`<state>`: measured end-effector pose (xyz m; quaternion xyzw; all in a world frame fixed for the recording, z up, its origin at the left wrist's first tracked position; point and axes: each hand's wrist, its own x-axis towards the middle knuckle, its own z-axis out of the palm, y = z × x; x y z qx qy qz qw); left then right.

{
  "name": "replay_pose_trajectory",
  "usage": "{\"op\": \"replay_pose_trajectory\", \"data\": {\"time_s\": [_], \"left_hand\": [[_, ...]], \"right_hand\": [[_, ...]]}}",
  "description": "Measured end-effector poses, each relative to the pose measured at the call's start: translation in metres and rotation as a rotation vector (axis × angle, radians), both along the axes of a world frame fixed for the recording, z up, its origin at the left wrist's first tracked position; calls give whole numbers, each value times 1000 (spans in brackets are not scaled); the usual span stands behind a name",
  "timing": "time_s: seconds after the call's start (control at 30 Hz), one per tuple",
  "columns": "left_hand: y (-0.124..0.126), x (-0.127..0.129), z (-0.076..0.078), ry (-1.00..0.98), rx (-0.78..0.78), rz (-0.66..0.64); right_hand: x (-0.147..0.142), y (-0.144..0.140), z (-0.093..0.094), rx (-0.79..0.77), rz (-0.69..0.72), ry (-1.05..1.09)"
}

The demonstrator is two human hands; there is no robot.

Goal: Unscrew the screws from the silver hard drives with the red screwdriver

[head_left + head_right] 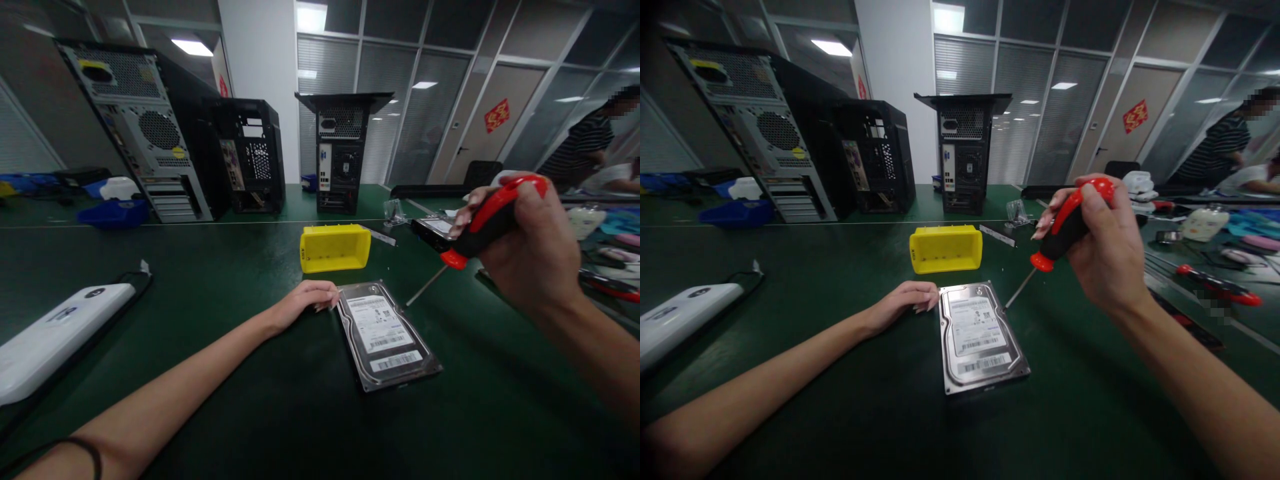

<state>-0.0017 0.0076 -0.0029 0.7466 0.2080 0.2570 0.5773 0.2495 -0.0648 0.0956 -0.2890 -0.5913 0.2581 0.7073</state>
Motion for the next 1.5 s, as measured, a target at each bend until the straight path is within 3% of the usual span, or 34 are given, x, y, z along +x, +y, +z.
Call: {"op": "replay_pose_trajectory", "data": {"time_s": [0.17,0.37,0.6,0.93,1.5], "left_hand": [[-1,1,1,21,20,9],[0,0,0,33,44,12],[0,1,-2,35,59,30],[0,1,-2,32,59,35],[-2,-2,1,25,17,-8]], "right_hand": [[0,0,1,48,-10,-7],[-1,-5,1,-3,48,18],[6,9,-1,-6,-29,90],[5,0,1,-43,100,55],[2,4,0,-31,44,57]]}}
